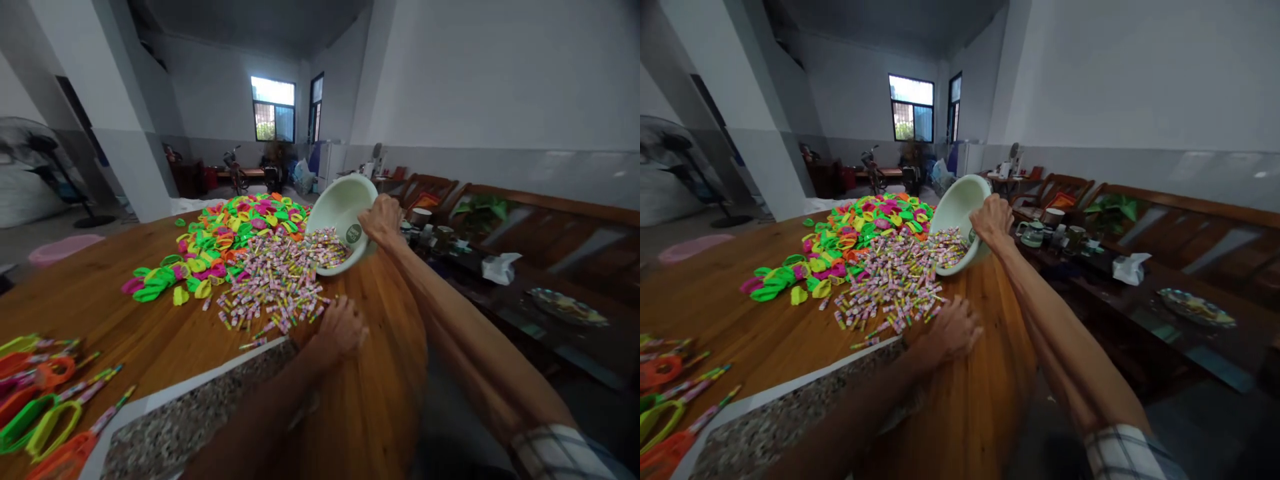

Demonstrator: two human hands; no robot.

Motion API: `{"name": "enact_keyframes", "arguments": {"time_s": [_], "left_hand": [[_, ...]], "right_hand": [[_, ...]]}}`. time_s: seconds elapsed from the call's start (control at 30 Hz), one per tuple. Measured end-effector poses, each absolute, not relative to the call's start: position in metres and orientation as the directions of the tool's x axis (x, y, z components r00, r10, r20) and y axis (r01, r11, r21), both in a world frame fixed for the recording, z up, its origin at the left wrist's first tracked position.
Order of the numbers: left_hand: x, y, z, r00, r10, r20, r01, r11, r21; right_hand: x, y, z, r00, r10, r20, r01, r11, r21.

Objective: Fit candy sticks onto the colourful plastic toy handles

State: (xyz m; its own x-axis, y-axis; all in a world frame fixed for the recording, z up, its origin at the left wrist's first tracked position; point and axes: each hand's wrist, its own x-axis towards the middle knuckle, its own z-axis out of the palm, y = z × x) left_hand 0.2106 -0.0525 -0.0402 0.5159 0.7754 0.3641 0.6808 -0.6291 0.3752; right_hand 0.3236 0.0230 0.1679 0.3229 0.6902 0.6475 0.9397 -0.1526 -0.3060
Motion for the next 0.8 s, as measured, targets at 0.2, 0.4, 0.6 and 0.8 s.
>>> {"name": "enact_keyframes", "arguments": {"time_s": [0.2, 0.4, 0.6, 0.8], "left_hand": [[0.198, -0.013, -0.065, 0.571, 0.741, 0.355, 0.741, -0.650, 0.165], [0.162, 0.010, -0.072, 0.457, 0.823, 0.337, 0.848, -0.518, 0.113], [0.160, 0.008, -0.061, 0.405, 0.840, 0.360, 0.878, -0.468, 0.103], [0.158, 0.010, -0.060, 0.397, 0.843, 0.362, 0.874, -0.468, 0.130]], "right_hand": [[0.340, 0.018, 0.158, 0.329, 0.705, 0.628, 0.937, -0.161, -0.310], [0.334, 0.009, 0.157, 0.256, 0.712, 0.655, 0.963, -0.128, -0.237], [0.329, -0.003, 0.161, 0.233, 0.727, 0.645, 0.970, -0.127, -0.207], [0.342, -0.014, 0.149, 0.321, 0.715, 0.621, 0.944, -0.184, -0.275]]}}
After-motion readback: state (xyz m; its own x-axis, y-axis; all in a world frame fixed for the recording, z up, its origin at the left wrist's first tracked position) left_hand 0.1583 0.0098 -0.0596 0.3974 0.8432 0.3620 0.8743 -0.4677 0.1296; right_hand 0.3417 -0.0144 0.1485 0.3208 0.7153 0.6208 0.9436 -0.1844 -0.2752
